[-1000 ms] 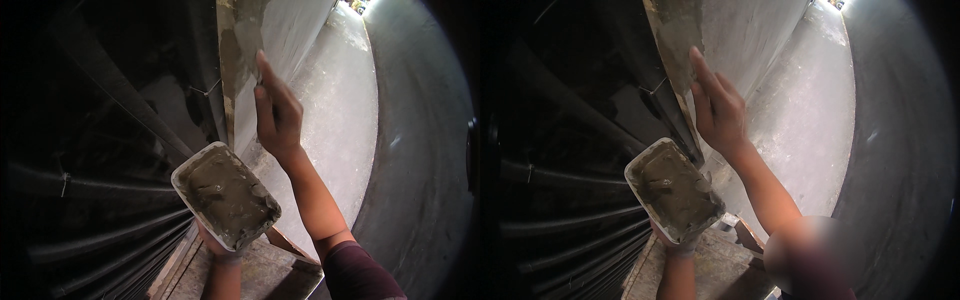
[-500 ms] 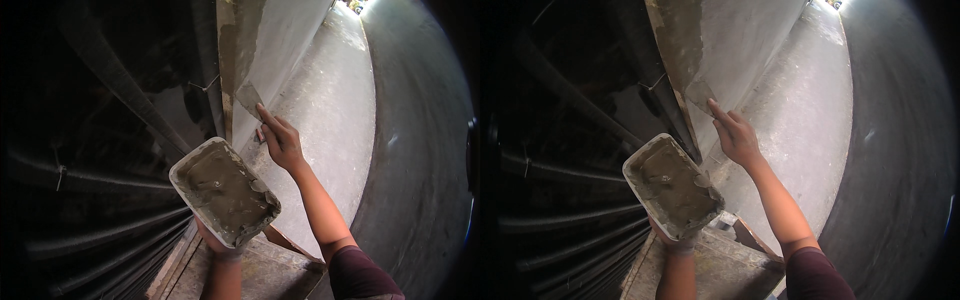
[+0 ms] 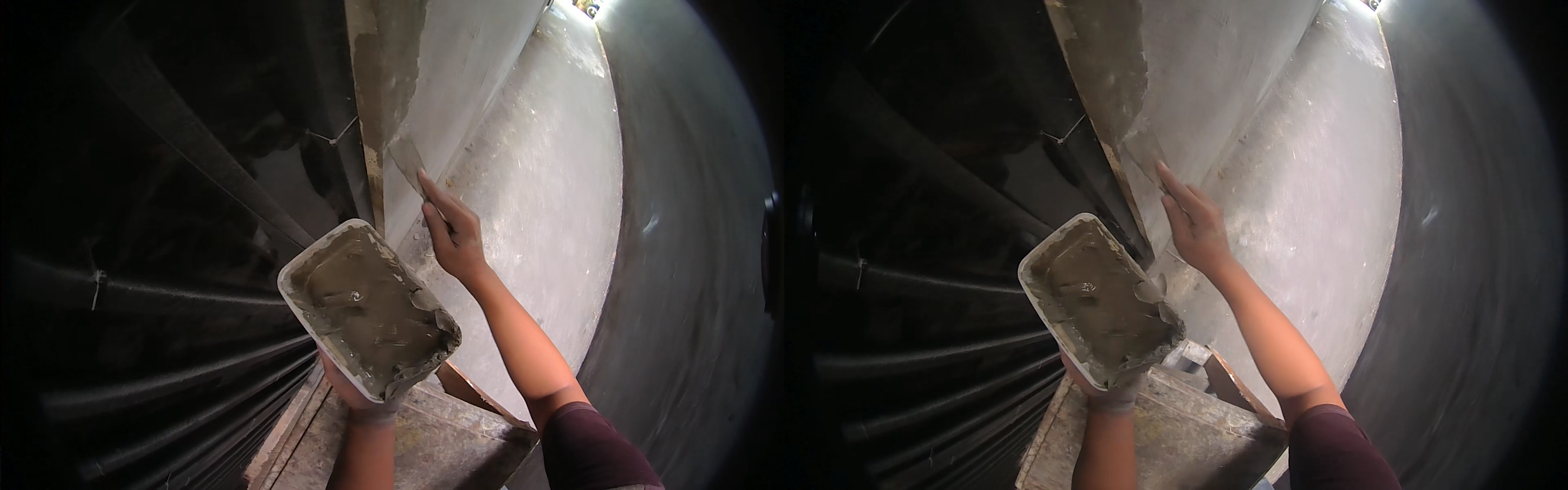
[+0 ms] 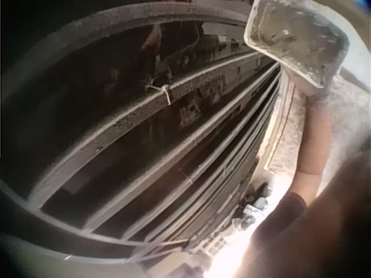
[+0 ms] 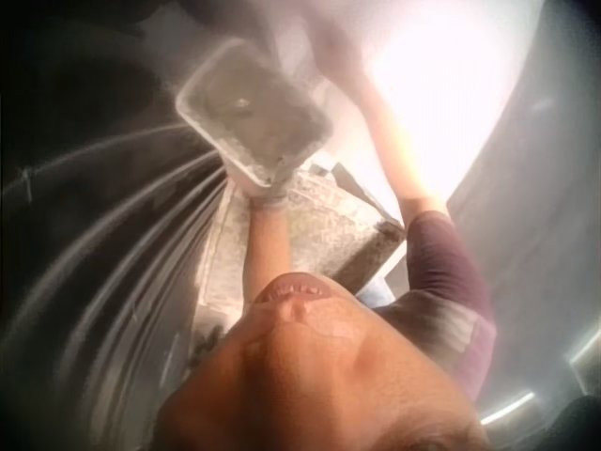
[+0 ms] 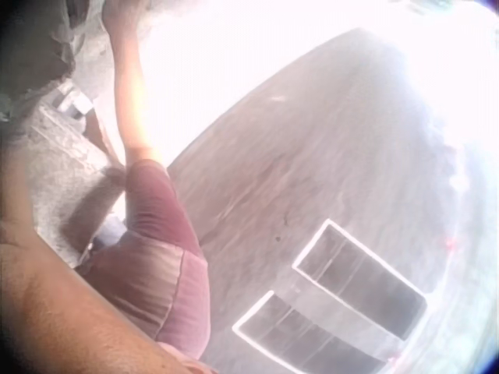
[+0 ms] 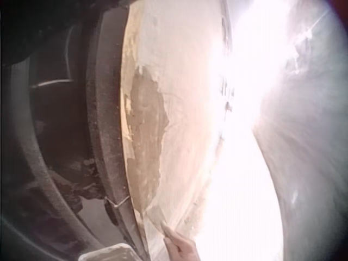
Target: The person uses a trowel to scoop plaster from a container and applies it to a concrete wall next to a metal gate. The person repeatedly smooths the plaster along the wall surface, working in small sections.
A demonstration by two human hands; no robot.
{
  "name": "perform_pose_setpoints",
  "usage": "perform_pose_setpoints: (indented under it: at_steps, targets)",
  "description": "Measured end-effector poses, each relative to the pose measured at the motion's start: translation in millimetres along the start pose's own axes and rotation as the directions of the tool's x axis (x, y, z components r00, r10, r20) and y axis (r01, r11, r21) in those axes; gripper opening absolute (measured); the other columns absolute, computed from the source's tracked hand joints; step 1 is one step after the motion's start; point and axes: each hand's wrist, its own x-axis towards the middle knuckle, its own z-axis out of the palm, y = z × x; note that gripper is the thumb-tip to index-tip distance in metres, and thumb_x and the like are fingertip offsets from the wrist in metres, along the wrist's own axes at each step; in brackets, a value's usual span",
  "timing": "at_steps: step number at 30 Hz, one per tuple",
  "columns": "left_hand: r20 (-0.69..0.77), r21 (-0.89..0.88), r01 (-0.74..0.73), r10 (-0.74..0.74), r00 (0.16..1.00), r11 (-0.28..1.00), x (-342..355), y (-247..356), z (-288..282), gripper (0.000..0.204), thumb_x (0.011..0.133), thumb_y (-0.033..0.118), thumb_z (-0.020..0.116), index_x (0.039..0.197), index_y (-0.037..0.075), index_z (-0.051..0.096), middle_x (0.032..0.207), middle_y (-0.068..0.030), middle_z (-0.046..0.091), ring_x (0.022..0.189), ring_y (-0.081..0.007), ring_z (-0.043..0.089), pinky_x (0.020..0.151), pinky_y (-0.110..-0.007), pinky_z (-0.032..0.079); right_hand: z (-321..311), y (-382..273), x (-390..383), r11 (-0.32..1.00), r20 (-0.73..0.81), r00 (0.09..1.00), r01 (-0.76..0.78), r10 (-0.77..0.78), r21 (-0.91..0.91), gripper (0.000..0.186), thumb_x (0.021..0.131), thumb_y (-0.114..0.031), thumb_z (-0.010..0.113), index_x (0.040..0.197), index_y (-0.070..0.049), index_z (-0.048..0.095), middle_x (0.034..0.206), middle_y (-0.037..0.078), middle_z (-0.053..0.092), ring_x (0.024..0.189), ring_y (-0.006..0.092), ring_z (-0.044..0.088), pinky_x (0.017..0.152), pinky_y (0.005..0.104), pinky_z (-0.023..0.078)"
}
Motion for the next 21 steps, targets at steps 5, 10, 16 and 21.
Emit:
perform_pose_setpoints:
  at_steps: [5,10,16,21]
  targets:
    - [-0.017,-0.082,0.039,-0.04,0.999,0.996,9.0,7.3,22.6,0.064,0.116,0.039,0.05,0.164,0.001,0.037,0.157,-0.0206,0.054,0.137,-0.0301,0.063,0.11,-0.046,0.059,-28.8,-21.9,10.2,0.995,-0.109,0.99,0.086,-0.092,-0.058,0.052,0.11,-0.002,0.059,0.162,-0.005,0.057,0.114,0.015,0.074,0.097,0.0221,0.069,0.092,0.0332,0.054]
    - [0.051,0.352,-0.197,0.192,0.98,0.915,16.9,16.0,37.5,0.056,0.119,0.037,0.044,0.162,0.001,0.04,0.153,-0.02,0.057,0.133,-0.0298,0.065,0.107,-0.046,0.061,-31.8,-88.6,47.9,0.974,-0.177,0.959,0.208,-0.222,-0.094,0.054,0.11,-0.001,0.058,0.164,-0.003,0.054,0.101,0.01,0.068,0.087,0.0161,0.061,0.081,0.0298,0.05]
    - [0.011,-0.429,0.116,-0.124,0.992,0.896,19.8,30.5,49.2,0.054,0.115,0.027,0.054,0.162,0.003,0.04,0.151,-0.0195,0.058,0.133,-0.0301,0.066,0.107,-0.048,0.062,-21.7,-98.8,76.3,0.969,-0.168,0.956,0.226,-0.24,-0.099,0.053,0.109,-0.003,0.06,0.162,-0.008,0.058,0.089,0.008,0.062,0.08,0.0158,0.057,0.076,0.0304,0.049]
    - [0.018,-0.09,-0.086,0.088,0.996,0.992,16.7,16.0,42.0,0.067,0.105,0.015,0.072,0.163,0.002,0.04,0.151,-0.0189,0.058,0.133,-0.0294,0.066,0.108,-0.047,0.061,-36.8,-91.5,52.0,0.979,-0.043,0.992,0.11,-0.119,-0.172,0.051,0.109,-0.004,0.062,0.16,-0.01,0.061,0.092,0.01,0.067,0.082,0.0191,0.062,0.079,0.0343,0.052]
